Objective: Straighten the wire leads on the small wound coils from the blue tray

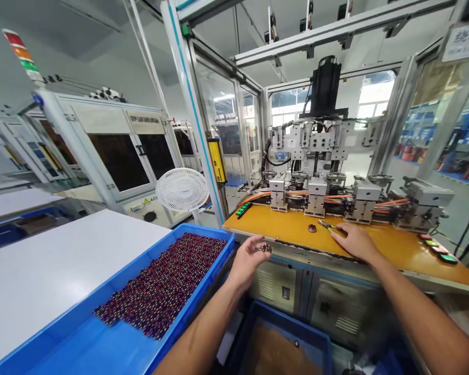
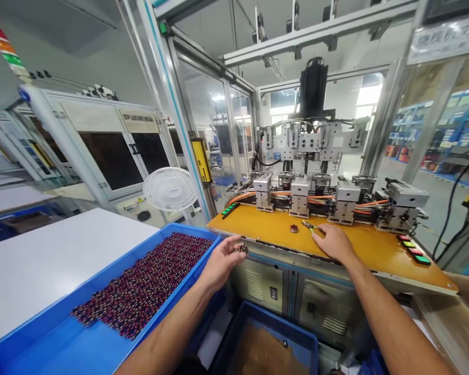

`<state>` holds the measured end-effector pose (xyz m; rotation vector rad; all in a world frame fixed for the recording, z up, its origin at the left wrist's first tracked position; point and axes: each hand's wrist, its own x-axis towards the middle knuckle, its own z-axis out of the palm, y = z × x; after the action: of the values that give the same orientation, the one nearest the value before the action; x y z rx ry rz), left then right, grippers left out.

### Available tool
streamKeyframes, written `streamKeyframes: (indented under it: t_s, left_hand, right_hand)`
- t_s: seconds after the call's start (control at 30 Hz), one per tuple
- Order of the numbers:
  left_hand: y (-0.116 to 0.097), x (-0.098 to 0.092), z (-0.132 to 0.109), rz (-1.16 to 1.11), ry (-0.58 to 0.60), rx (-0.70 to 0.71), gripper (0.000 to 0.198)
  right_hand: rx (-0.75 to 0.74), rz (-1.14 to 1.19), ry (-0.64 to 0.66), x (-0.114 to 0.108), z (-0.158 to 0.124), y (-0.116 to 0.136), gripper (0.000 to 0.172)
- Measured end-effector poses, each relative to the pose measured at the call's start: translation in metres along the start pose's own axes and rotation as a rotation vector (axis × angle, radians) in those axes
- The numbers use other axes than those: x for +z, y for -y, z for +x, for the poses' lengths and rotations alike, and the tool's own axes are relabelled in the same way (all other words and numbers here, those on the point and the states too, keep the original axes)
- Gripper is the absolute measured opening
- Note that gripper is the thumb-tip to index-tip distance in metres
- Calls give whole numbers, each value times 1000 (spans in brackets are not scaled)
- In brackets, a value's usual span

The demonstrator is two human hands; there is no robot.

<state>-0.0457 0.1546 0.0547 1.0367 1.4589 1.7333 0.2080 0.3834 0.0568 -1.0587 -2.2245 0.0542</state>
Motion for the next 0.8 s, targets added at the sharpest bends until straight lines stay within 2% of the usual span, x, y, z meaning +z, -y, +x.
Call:
streamKeyframes:
  t_s: [0.1, 0.13, 0.17, 0.2, 0.27, 0.3, 0.37, 0.4, 0.5, 0.63, 0.8]
  left_hand:
    - [0, -13, -63, -83, 21, 3, 56]
    - [-1, -15, -82, -95, 37, 23, 55]
    - [-1, -16, -99, -93, 58, 63, 53]
    - [-1, -16, -113, -81, 78, 120, 50]
    - [1, -18, -135, -41, 127, 249, 48]
    - [2, -19, -142, -26, 150, 300, 50]
    - [4, -21, -152, -24, 180, 347, 56]
    - [6, -21, -155, -35, 187, 350, 58]
    - [8, -20, -160, -118, 189, 298, 61]
    - [11, -17, -161, -239, 171, 240, 66]
    - [14, -19, -160, -286, 141, 255, 65]
  right_hand:
    - [-39, 50, -126, -16, -21, 38, 41]
    - [-85, 89, -153, -25, -35, 57, 43]
    - [-202, 195, -196, -34, -52, 79, 41]
    - [-327, 300, -153, -44, -70, 103, 37]
    - [-554, 412, 22, -61, -109, 147, 32]
    - [-606, 416, 78, -66, -126, 165, 33]
    - [-625, 433, 210, -71, -152, 191, 20]
    - [-599, 450, 284, -71, -161, 198, 13]
    - [-492, 526, 467, -66, -173, 205, 26]
    - [-388, 581, 569, -65, -184, 206, 19]
    - [-298, 645, 766, -63, -203, 202, 18]
